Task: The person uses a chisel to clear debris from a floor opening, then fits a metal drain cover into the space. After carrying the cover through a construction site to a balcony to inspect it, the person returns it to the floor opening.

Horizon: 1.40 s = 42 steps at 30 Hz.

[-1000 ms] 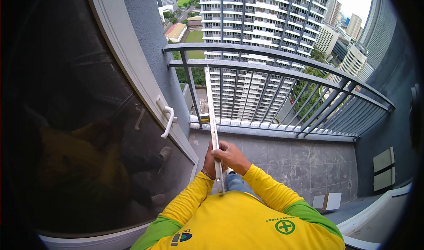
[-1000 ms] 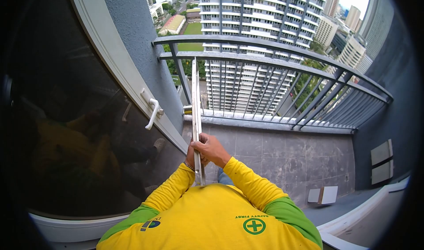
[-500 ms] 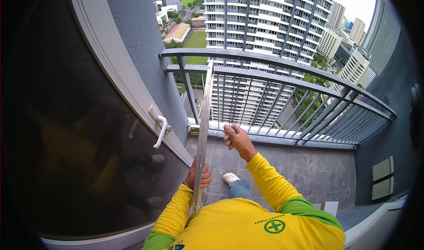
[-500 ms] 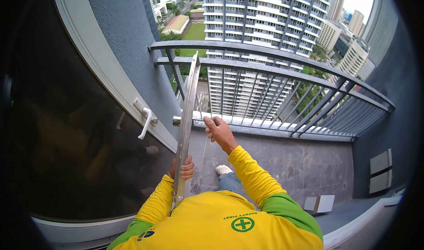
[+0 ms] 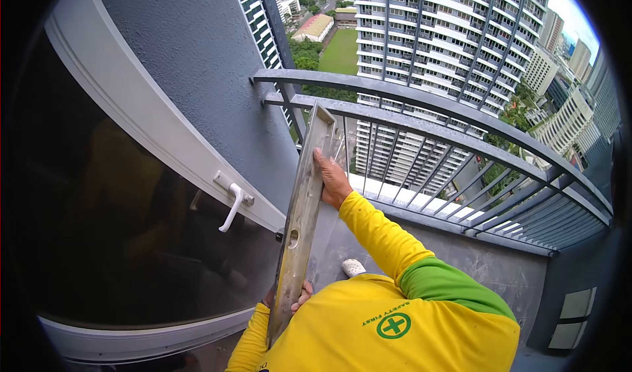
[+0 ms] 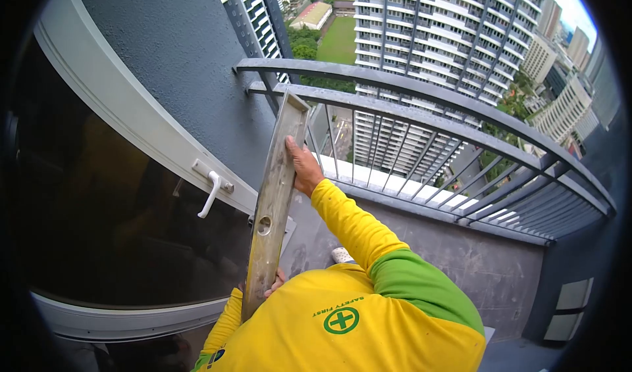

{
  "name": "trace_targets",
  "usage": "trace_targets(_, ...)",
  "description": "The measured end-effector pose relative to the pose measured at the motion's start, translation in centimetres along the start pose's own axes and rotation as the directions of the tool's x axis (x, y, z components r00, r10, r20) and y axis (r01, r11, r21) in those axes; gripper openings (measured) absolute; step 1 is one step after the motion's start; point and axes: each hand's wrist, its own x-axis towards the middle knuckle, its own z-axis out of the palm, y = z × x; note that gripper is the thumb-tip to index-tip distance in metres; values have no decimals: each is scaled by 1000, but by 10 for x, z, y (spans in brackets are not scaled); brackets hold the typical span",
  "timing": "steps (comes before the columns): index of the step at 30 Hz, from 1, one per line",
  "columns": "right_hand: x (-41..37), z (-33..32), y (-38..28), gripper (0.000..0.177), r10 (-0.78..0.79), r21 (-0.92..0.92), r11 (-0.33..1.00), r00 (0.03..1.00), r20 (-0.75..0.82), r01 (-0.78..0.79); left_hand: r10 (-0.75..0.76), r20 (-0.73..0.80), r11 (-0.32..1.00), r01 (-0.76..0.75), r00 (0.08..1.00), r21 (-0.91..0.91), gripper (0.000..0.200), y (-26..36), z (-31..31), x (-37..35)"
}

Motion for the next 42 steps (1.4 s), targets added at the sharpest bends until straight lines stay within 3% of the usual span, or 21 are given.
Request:
trace_targets(1, -7, 12, -4, 52, -20, -11, 1000, 1000, 5, 20, 145, -163, 987, -131, 976, 94, 65, -3, 13, 2)
trace_targets(2, -7, 19, -6, 47, -42, -23, 999, 999, 13, 43, 165, -170, 984, -151, 971, 96, 65, -5, 15, 2)
trace_targets(4, -2, 21, 1, 47, 19, -34, 999, 999, 45, -18, 351, -434, 917, -210, 830, 339, 79, -14, 22, 0)
trace_targets(5, 2, 23, 5, 47, 58, -47, 997, 996, 63, -55, 369, -441, 912, -229, 818, 339, 79, -18, 26, 0)
trace_targets(7, 11, 25, 24, 46, 102, -67, 993, 989, 107, -95, 521, -528, 822, -227, 671, 522, 96, -24, 44, 5)
trace_targets(8, 16, 27, 36, 45, 125, -84, 990, 983, 137, -115, 535, -535, 818, -243, 654, 521, 96, -27, 50, 7)
trace_targets(11, 17, 43, 62, 44, 209, -61, 977, 966, 149, -202, 699, -503, 607, -50, 509, 793, 93, -37, 63, 9)
trace_targets(12, 20, 46, 71, 44, 253, -50, 968, 952, 174, -248, 711, -506, 606, -60, 489, 793, 93, -40, 64, 9)
trace_targets(14, 23, 53, 91, 43, 300, -54, 954, 945, 132, -295, 749, -566, 613, -36, 344, 789, 86, -48, 66, 8)
trace_targets(17, 22, 54, 117, 40, 378, -19, 925, 909, 174, -381, 757, -606, 633, -42, 243, 773, 81, -61, 69, 2)
trace_targets(20, 29, 37, 151, 47, 417, -111, 909, 876, 243, -401, 759, -621, 642, -65, 197, 764, 83, -70, 74, -5)
trace_targets(24, 21, 37, 172, 47, 482, -125, 876, 852, 203, -466, 747, -641, 660, -76, 176, 748, 85, -82, 69, -23)
trace_targets(28, 6, 29, 191, 48, 526, -107, 851, 829, 190, -515, 703, -675, 702, -73, 224, 708, 88, -92, 72, -41)
trace_targets(31, -20, 32, 193, 45, 538, -121, 841, 836, 104, -527, 702, -631, 691, -99, 331, 716, 81, -123, 45, -71)
trace_targets(34, -48, 17, 203, 43, 598, -159, 797, 799, 69, -583, 601, -729, 783, -58, 328, 619, 71, -146, 34, -105)
trace_targets(35, -59, 15, 205, 45, 613, -158, 787, 785, 86, -597, 604, -734, 787, -88, 310, 611, 71, -152, 32, -114)
trace_targets(37, -82, 13, 213, 48, 622, -173, 781, 774, 117, -601, 554, -817, 814, 103, 161, 572, 58, -162, 28, -135)
trace_targets(38, -95, 12, 218, 48, 642, -187, 763, 758, 114, -618, 549, -822, 822, 80, 150, 563, 58, -171, 22, -147)
trace_targets(40, -119, 24, 221, 45, 709, -273, 682, 705, 18, -679, 531, -846, 800, 300, 49, 519, 54, -189, 6, -167)
trace_targets(42, -138, 33, 228, 45, 762, -320, 620, 647, 30, -716, 573, -819, 775, 338, -20, 534, 58, -212, -3, -178)
